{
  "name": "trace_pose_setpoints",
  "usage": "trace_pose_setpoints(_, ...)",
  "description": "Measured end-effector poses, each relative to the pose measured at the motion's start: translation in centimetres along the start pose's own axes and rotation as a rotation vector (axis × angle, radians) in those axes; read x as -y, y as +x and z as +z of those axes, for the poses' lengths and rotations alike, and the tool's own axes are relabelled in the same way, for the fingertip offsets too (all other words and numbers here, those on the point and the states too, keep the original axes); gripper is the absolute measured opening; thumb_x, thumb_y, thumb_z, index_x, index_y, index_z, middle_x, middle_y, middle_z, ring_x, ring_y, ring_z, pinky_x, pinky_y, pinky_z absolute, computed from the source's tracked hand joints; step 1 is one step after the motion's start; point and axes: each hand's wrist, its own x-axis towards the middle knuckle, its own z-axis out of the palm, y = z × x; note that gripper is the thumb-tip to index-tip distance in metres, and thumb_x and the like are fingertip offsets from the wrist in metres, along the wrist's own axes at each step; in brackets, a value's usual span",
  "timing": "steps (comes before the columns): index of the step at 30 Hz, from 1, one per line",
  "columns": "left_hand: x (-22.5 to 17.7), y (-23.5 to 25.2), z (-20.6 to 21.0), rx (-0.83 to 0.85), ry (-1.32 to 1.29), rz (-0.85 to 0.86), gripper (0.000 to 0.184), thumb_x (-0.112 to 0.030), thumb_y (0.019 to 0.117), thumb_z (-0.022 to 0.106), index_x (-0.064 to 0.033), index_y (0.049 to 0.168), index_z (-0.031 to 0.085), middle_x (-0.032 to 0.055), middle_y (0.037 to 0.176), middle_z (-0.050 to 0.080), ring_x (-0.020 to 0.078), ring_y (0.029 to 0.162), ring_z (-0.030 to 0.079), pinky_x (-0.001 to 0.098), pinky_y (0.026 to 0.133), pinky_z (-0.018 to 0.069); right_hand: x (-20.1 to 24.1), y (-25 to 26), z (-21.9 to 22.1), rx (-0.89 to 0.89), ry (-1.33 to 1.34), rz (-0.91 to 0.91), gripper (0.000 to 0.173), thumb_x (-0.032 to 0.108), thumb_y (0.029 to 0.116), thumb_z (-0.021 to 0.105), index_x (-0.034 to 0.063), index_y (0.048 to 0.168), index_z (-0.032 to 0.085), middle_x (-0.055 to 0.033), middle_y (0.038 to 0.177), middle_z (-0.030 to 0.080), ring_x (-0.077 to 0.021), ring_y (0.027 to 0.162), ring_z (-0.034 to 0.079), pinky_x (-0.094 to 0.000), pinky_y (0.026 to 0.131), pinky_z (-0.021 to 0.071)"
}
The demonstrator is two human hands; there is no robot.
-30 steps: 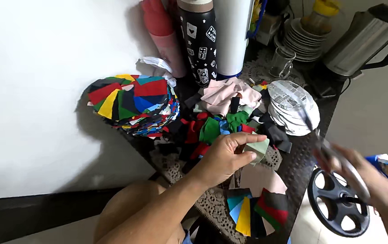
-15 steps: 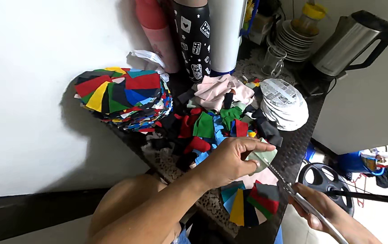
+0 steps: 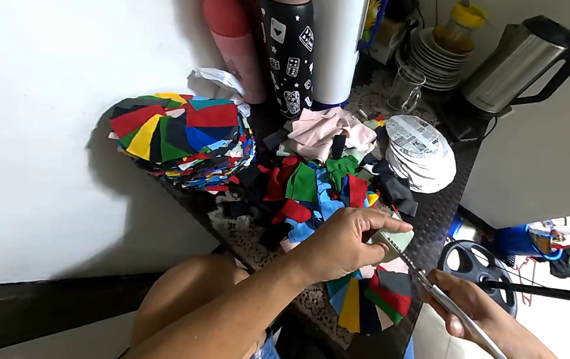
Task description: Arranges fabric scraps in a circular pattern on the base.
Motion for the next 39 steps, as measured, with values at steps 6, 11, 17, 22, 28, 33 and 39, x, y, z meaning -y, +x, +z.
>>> trace_pose_setpoints(6, 0.2, 0.2, 0.0, 0.009, -0.013, -0.011, 0.035, 0.006, 0.0902, 0.063, -0.0007, 0.123, 0.071, 0.0071, 0.123, 0.070, 0.0032, 0.105, 0.067, 0.0191, 0.091, 0.0566, -0.5, 0.1, 0.2, -0.009, 0.027, -0.037, 0.052, 0.071, 0.0835, 0.067, 0.0195, 0.092, 0.062, 0.0165, 0.071, 0.054, 0.0092, 0.058, 0.047, -0.0102, 0.052, 0.0383)
trace_pose_setpoints(11, 0.1, 0.2, -0.1, 0.023, -0.012, -0.031, 0.037, 0.007, 0.0897, 0.062, -0.0005, 0.124, 0.071, 0.0071, 0.124, 0.070, 0.0029, 0.105, 0.067, 0.0186, 0.090, 0.0566, -0.7, -0.1, 0.2, -0.018, 0.005, -0.051, 0.049, 0.067, 0.0858, 0.068, 0.0187, 0.090, 0.064, 0.0161, 0.068, 0.055, 0.0092, 0.056, 0.047, -0.0102, 0.050, 0.0384)
trace_pose_setpoints(17, -0.1, 0.1, -0.3, 0.042, -0.044, -0.063, 0.039, 0.008, 0.0892, 0.062, 0.0001, 0.127, 0.068, 0.0050, 0.123, 0.070, 0.0017, 0.100, 0.068, 0.0184, 0.088, 0.0567, -0.7, -0.2, 0.0, -0.016, 0.004, -0.053, 0.045, 0.064, 0.0871, 0.069, 0.0197, 0.086, 0.066, 0.0167, 0.065, 0.055, 0.0099, 0.052, 0.046, -0.0096, 0.047, 0.0379)
trace_pose_setpoints(22, 0.0, 0.1, -0.4, 0.052, -0.046, -0.085, 0.040, 0.008, 0.0894, 0.063, -0.0006, 0.129, 0.067, 0.0040, 0.123, 0.070, 0.0016, 0.099, 0.068, 0.0186, 0.087, 0.0569, -0.7, -0.2, 0.0, -0.014, -0.007, -0.041, 0.042, 0.061, 0.0875, 0.070, 0.0198, 0.084, 0.067, 0.0173, 0.063, 0.054, 0.0104, 0.050, 0.045, -0.0093, 0.045, 0.0369)
trace_pose_setpoints(28, 0.1, 0.2, -1.4, -0.017, 0.034, -0.117, 0.044, 0.005, 0.0901, 0.064, -0.0039, 0.133, 0.065, 0.0046, 0.118, 0.071, 0.0023, 0.088, 0.067, 0.0191, 0.078, 0.0568, -0.4, 0.4, 0.2, -0.047, 0.016, 0.064, 0.035, 0.057, 0.0841, 0.076, 0.0228, 0.081, 0.067, 0.0182, 0.058, 0.053, 0.0093, 0.046, 0.048, -0.0106, 0.042, 0.0402)
trace_pose_setpoints(33, 0.2, 0.8, -4.3, -0.284, 0.681, -0.204, 0.057, 0.002, 0.0927, 0.068, -0.0171, 0.145, 0.059, 0.0109, 0.124, 0.067, 0.0194, 0.090, 0.068, 0.0387, 0.079, 0.0585, 2.6, 3.9, -2.7, -0.320, -0.548, 0.125, 0.037, 0.038, 0.0969, 0.067, 0.0007, 0.093, 0.068, -0.0024, 0.069, 0.058, -0.0105, 0.058, 0.054, -0.0332, 0.056, 0.0487)
trace_pose_setpoints(39, 0.7, 0.4, -4.3, -0.228, 0.409, -0.176, 0.050, 0.002, 0.0940, 0.063, -0.0177, 0.140, 0.062, 0.0022, 0.120, 0.069, 0.0075, 0.087, 0.069, 0.0247, 0.075, 0.0592, 3.4, 13.7, -8.3, -0.668, -0.804, 0.220, 0.045, 0.031, 0.1035, 0.060, -0.0105, 0.120, 0.065, -0.0358, 0.113, 0.065, -0.0544, 0.109, 0.062, -0.0730, 0.092, 0.0459)
